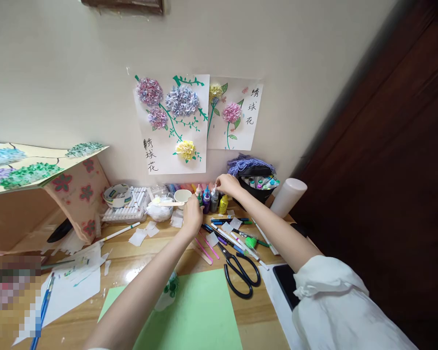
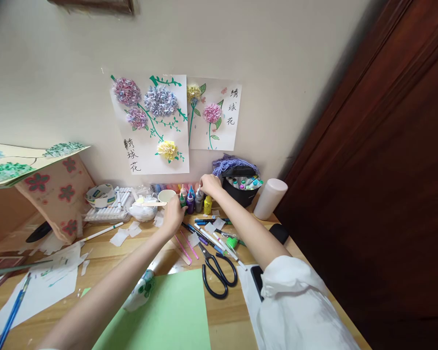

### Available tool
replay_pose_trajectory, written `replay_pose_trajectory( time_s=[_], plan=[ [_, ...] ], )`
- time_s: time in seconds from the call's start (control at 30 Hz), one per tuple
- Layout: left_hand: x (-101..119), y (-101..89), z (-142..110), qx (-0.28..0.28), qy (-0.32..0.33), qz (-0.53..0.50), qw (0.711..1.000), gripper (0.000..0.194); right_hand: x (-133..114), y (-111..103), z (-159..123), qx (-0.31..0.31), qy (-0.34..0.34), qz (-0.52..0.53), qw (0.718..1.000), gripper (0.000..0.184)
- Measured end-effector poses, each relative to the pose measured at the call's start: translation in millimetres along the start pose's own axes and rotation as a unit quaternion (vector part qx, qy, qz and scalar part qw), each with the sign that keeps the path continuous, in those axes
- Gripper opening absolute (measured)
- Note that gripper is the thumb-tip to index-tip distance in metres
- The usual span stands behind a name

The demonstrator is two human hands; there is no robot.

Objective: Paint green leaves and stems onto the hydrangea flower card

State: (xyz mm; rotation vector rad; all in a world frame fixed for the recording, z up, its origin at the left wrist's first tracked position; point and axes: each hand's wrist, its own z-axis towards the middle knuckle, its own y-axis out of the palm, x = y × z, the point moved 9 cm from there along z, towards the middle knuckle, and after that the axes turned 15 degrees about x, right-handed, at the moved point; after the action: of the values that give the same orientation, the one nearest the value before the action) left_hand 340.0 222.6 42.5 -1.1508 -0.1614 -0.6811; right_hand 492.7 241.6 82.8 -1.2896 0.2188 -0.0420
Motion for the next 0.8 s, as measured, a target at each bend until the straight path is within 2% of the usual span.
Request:
replay_pose_trajectory(
  time_s=[0.2,0.33,0.47,0.6,0.67,0.7,0.73,0.77,0.8],
  plan=[
    [7.5,-8.3,-1.8,-0.006,-0.003,-0.007,1.0,0.031,2.9,-0.2,-2.2,0.023,0.011,0.007,1.0,0.03],
    [17.1,-24.1,-7.4,-0.009,0.01,-0.008,1.0,0.032,4.2,-15.0,-5.3,0.071,0.024,0.024,0.997,0.018],
    [29.6,-48.0,-13.4,0.001,0.048,-0.04,0.998,0.029,-1.4,-52.0,-11.5,0.143,0.018,0.054,0.988,0.008],
    [40.7,-74.1,-13.7,0.012,0.079,-0.122,0.989,0.023,-14.0,-107.4,-30.9,0.22,-0.007,0.087,0.972,0.006],
    [40.0,-85.3,-12.1,-0.003,0.047,-0.195,0.98,0.024,-20.5,-137.5,-48.3,0.264,-0.017,0.109,0.958,0.006],
    [37.1,-86.7,-12.8,-0.033,0.003,-0.246,0.969,0.027,-23.9,-155.1,-60.2,0.306,-0.028,0.157,0.939,0.006],
    [34.7,-84.6,-16.2,-0.082,-0.055,-0.309,0.946,0.03,-26.0,-168.4,-72.6,0.332,-0.031,0.209,0.919,0.005],
    [34.7,-79.6,-23.8,-0.149,-0.121,-0.378,0.906,0.035,-27.3,-177.5,-84.8,0.348,-0.027,0.257,0.901,0.006],
    [39.0,-74.9,-35.0,-0.221,-0.18,-0.446,0.849,0.039,-29.9,-182.6,-96.7,0.351,-0.024,0.299,0.887,0.006]
  ],
)
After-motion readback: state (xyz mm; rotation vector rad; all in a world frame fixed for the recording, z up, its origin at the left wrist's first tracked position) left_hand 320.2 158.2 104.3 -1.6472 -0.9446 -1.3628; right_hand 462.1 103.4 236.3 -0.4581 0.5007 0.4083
